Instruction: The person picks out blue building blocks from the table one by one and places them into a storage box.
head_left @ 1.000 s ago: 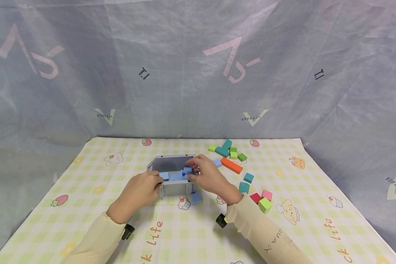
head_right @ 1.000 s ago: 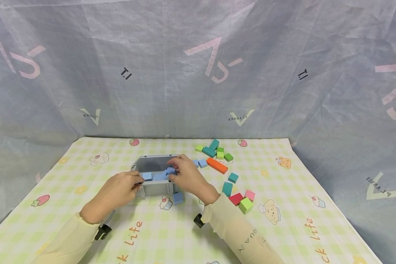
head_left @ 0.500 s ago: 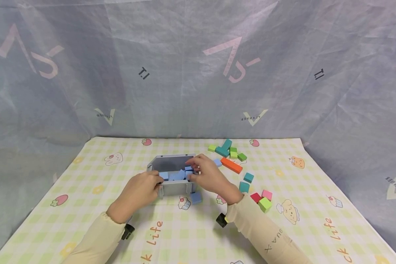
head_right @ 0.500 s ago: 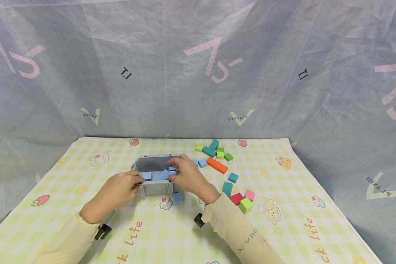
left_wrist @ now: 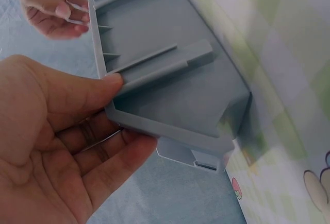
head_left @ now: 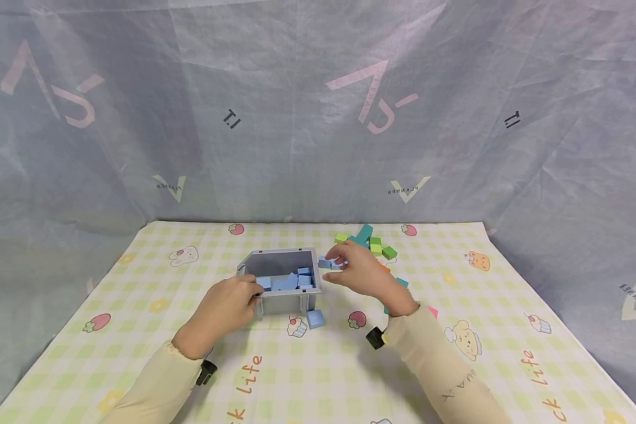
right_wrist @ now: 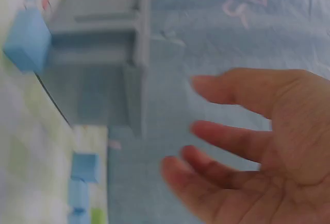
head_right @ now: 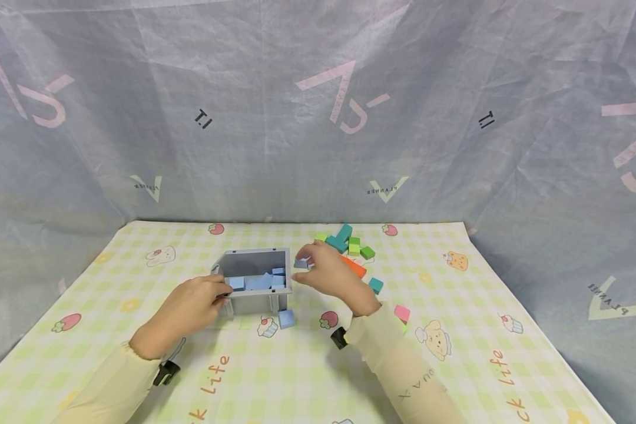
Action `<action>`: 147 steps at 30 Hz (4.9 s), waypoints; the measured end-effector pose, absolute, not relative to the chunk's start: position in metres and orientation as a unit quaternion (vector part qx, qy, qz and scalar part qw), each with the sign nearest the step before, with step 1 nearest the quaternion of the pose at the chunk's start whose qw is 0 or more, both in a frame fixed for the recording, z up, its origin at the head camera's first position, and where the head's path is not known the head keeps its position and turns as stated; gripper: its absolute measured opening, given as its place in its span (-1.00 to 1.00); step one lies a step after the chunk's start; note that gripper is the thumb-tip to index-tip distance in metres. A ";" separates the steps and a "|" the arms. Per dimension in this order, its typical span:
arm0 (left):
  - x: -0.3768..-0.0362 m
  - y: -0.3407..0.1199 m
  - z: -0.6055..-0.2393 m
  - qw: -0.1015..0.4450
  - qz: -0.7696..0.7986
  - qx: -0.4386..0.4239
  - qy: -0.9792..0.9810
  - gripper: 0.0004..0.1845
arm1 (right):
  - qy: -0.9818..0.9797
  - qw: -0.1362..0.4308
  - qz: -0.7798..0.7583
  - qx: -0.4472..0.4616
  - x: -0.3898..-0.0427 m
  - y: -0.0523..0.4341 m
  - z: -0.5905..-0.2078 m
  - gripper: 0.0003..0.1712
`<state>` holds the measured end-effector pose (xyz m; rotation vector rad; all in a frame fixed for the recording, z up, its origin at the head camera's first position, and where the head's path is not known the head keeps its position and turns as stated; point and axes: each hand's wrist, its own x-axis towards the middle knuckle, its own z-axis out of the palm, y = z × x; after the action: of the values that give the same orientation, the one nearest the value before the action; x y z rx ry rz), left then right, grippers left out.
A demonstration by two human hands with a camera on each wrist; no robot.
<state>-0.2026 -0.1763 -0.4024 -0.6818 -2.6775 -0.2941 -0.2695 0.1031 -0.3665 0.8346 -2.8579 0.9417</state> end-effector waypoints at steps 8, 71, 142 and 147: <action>-0.202 -0.176 -0.402 0.179 -0.108 -0.241 -0.948 -0.85 | -0.937 -0.140 0.201 0.250 -0.266 0.115 -0.370 -0.59; -0.201 -0.174 -0.401 0.156 -0.102 -0.234 -0.954 -0.88 | -0.866 0.106 0.416 0.258 -0.274 0.069 -0.400 -0.56; -0.202 -0.176 -0.398 0.164 -0.105 -0.246 -0.949 -0.88 | -0.954 0.034 0.179 0.239 -0.362 0.132 -0.443 -0.71; -0.202 -0.176 -0.399 0.162 -0.104 -0.244 -0.950 -0.87 | -0.957 0.021 0.177 0.230 -0.359 0.129 -0.441 -0.73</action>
<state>-0.2021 -0.1756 -0.3988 -0.6975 -2.7119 -0.2971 -0.3594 0.1292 -0.4408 0.7140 -2.9651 0.5483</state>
